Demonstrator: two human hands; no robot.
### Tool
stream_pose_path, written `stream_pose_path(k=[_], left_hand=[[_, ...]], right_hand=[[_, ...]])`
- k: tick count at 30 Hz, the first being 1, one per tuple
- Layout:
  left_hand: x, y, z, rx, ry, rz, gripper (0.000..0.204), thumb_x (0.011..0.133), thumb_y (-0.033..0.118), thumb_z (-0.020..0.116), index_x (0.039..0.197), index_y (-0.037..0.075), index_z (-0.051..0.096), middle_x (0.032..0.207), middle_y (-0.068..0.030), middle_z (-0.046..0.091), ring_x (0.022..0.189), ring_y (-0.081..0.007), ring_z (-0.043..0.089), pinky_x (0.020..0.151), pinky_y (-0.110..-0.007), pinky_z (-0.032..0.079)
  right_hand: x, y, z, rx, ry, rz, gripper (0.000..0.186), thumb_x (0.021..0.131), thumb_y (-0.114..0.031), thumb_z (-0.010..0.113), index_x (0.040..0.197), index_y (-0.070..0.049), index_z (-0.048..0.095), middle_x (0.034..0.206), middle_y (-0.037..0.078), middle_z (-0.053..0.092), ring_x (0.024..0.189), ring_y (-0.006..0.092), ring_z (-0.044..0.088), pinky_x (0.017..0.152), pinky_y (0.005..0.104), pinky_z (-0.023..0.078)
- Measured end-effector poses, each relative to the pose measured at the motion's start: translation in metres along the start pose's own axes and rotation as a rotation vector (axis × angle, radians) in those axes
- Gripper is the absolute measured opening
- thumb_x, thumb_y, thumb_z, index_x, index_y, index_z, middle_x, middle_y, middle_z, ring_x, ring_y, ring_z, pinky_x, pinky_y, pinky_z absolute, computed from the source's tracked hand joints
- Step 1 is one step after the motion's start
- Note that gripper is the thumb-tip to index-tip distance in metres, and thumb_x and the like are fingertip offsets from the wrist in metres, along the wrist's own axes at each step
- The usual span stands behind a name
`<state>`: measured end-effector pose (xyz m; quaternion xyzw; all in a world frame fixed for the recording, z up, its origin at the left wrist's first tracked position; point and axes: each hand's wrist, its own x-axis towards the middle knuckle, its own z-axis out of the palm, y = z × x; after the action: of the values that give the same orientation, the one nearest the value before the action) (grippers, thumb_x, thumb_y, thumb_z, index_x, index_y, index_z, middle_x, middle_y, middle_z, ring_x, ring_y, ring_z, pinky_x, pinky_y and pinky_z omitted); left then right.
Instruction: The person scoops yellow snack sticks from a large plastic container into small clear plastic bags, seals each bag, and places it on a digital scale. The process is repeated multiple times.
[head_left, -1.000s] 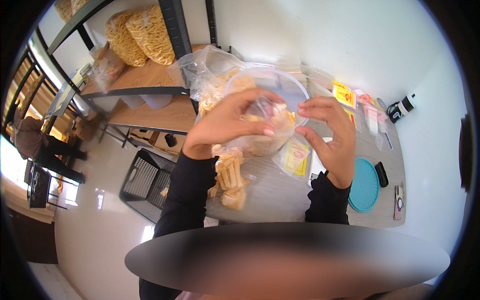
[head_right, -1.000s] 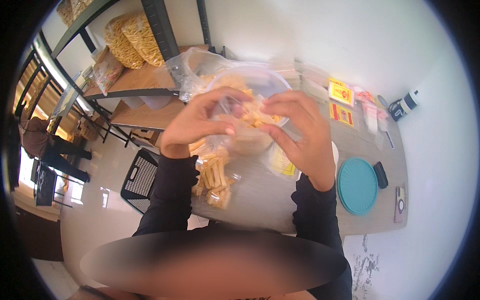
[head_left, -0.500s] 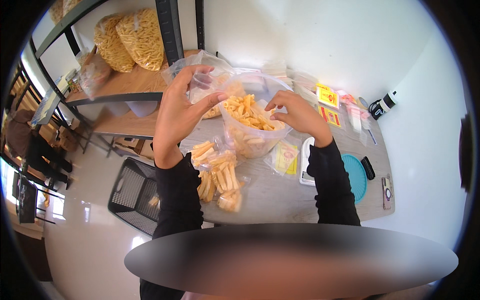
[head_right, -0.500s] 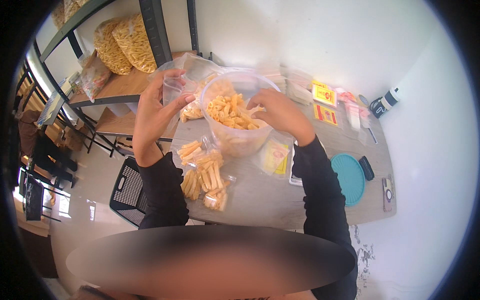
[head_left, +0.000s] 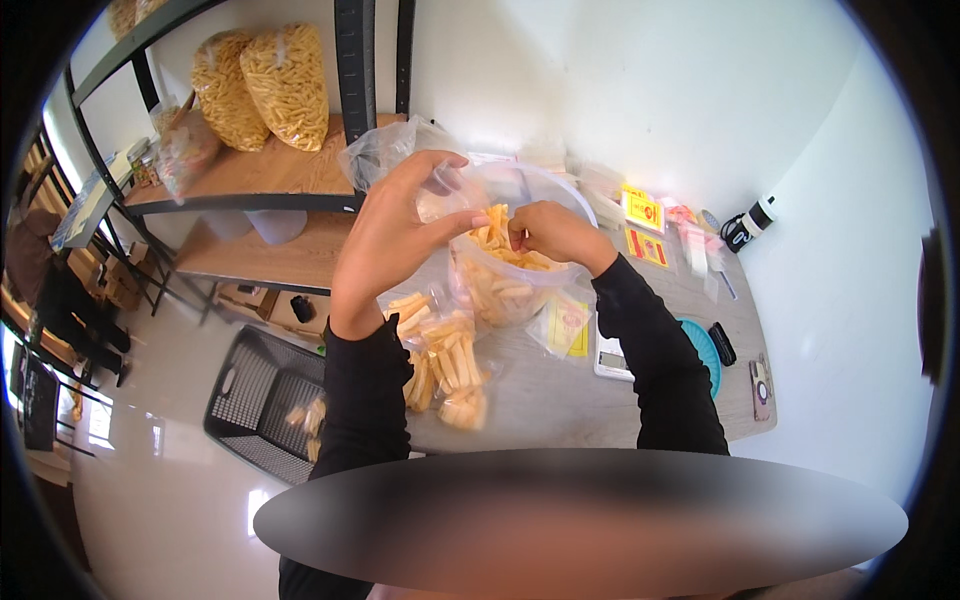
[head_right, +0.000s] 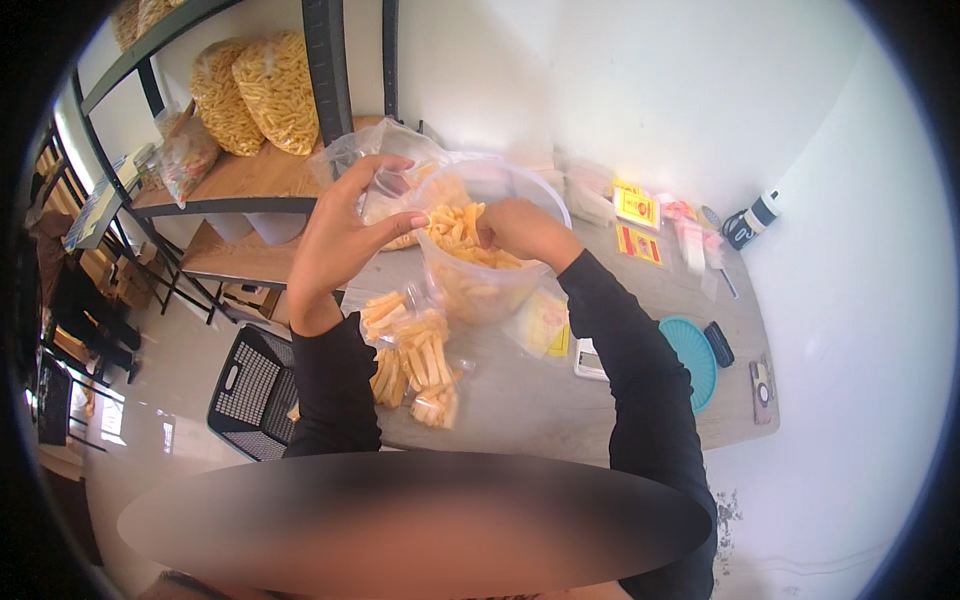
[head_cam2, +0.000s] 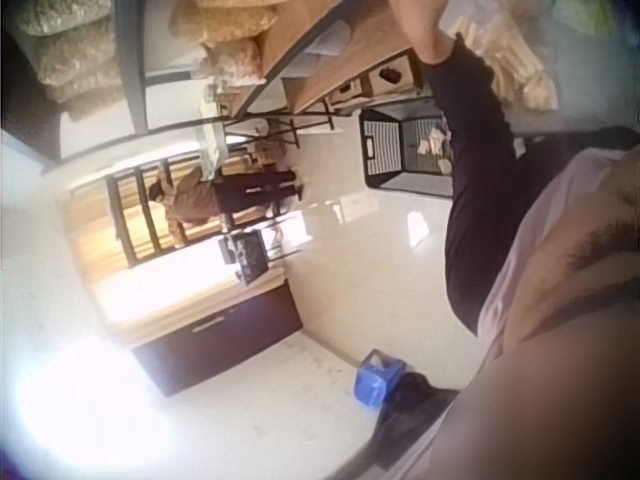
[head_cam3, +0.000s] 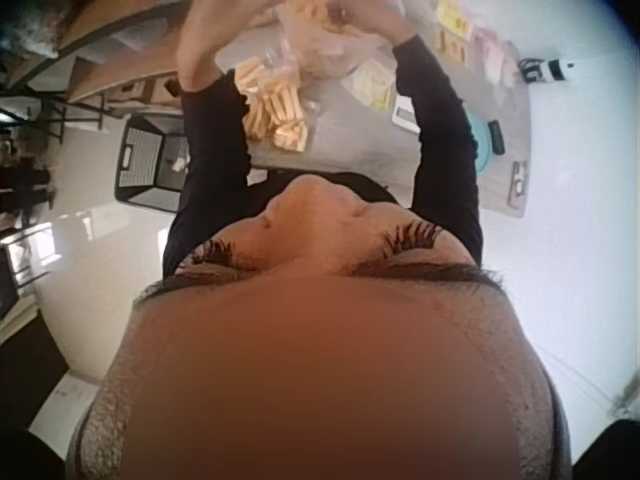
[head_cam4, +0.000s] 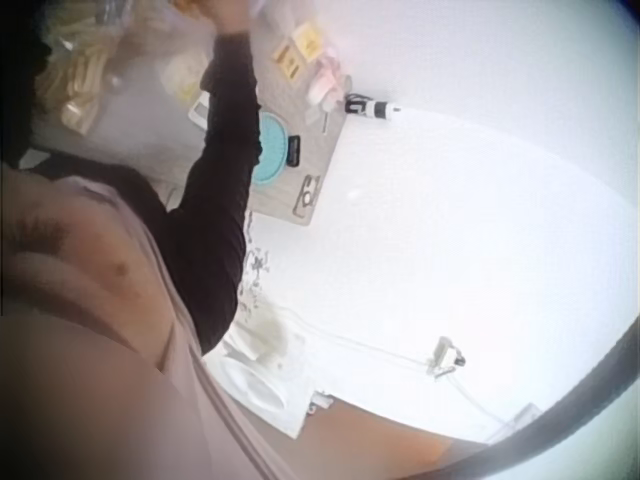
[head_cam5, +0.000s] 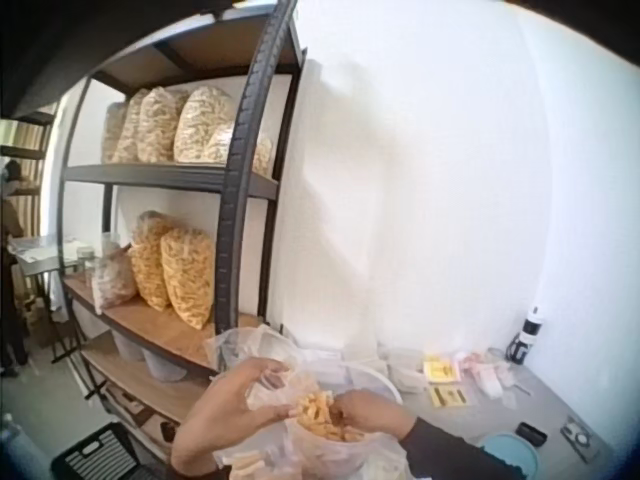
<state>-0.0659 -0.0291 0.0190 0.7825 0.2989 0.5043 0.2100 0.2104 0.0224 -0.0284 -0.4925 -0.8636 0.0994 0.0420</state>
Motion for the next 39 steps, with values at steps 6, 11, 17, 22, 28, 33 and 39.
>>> stream_pose_path(k=[6, 11, 17, 22, 28, 33, 39], left_hand=[[0.001, -0.005, 0.008, -0.041, -0.013, 0.0, 0.056, 0.075, 0.021, 0.089, 0.121, 0.002, 0.064, 0.103, -0.0106, 0.068, 0.096, -0.022, 0.064, 0.09, -0.035, 0.05], [0.003, -0.011, 0.029, 0.097, -0.013, 0.079, 0.058, 0.074, 0.023, 0.09, 0.121, 0.001, 0.063, 0.107, -0.0142, 0.067, 0.098, -0.0285, 0.065, 0.089, -0.037, 0.051], [0.004, -0.001, 0.052, 0.125, -0.051, 0.127, 0.059, 0.073, 0.022, 0.089, 0.121, 0.002, 0.062, 0.111, -0.0149, 0.065, 0.102, -0.031, 0.065, 0.087, -0.039, 0.052], [0.005, 0.008, 0.06, 0.137, -0.058, 0.115, 0.058, 0.072, 0.019, 0.089, 0.121, 0.004, 0.061, 0.108, -0.0135, 0.062, 0.101, -0.0313, 0.064, 0.085, -0.039, 0.052], [0.008, 0.002, 0.061, 0.179, -0.009, 0.16, 0.058, 0.07, 0.011, 0.088, 0.121, 0.004, 0.061, 0.105, -0.0125, 0.062, 0.098, -0.0314, 0.062, 0.085, -0.04, 0.05], [0.011, -0.006, 0.05, 0.296, 0.105, 0.177, 0.058, 0.07, 0.009, 0.088, 0.121, 0.003, 0.061, 0.102, -0.0123, 0.061, 0.097, -0.031, 0.061, 0.086, -0.04, 0.049], [0.013, -0.011, 0.036, 0.282, 0.118, 0.147, 0.056, 0.071, 0.01, 0.088, 0.12, 0.002, 0.061, 0.1, -0.0123, 0.06, 0.094, -0.0306, 0.06, 0.085, -0.039, 0.049]], right_hand=[[-0.025, -0.013, -0.024, 0.206, 0.524, -0.025, 0.008, 0.085, -0.004, 0.07, 0.093, -0.001, 0.071, 0.088, 0.01, 0.071, 0.082, 0.0227, 0.068, 0.077, 0.0332, 0.052], [-0.06, -0.041, -0.042, 0.587, 1.186, 0.012, 0.009, 0.091, -0.002, 0.071, 0.099, -0.001, 0.071, 0.096, 0.007, 0.07, 0.088, 0.0157, 0.066, 0.082, 0.0288, 0.051], [-0.066, -0.063, -0.019, 0.78, 1.191, -0.113, 0.009, 0.09, 0.0, 0.072, 0.099, 0.0, 0.07, 0.097, 0.004, 0.069, 0.087, 0.0124, 0.063, 0.081, 0.0266, 0.05], [-0.06, -0.07, -0.004, 0.741, 1.034, -0.09, 0.011, 0.088, 0.002, 0.071, 0.098, -0.001, 0.072, 0.098, 0.005, 0.069, 0.089, 0.0147, 0.063, 0.083, 0.0287, 0.05], [-0.07, -0.063, -0.009, 0.574, 0.818, -0.174, 0.013, 0.089, -0.003, 0.069, 0.102, -0.002, 0.074, 0.1, 0.009, 0.07, 0.092, 0.0209, 0.064, 0.084, 0.0328, 0.05], [-0.053, -0.026, -0.024, 0.407, 0.777, -0.015, 0.014, 0.087, -0.006, 0.069, 0.1, -0.004, 0.074, 0.103, 0.011, 0.071, 0.095, 0.0271, 0.065, 0.083, 0.0366, 0.051], [0.018, 0.02, -0.019, 0.01, 0.137, 0.053, 0.023, 0.087, -0.01, 0.067, 0.109, -0.007, 0.074, 0.113, 0.015, 0.071, 0.106, 0.0324, 0.066, 0.088, 0.0427, 0.052]])
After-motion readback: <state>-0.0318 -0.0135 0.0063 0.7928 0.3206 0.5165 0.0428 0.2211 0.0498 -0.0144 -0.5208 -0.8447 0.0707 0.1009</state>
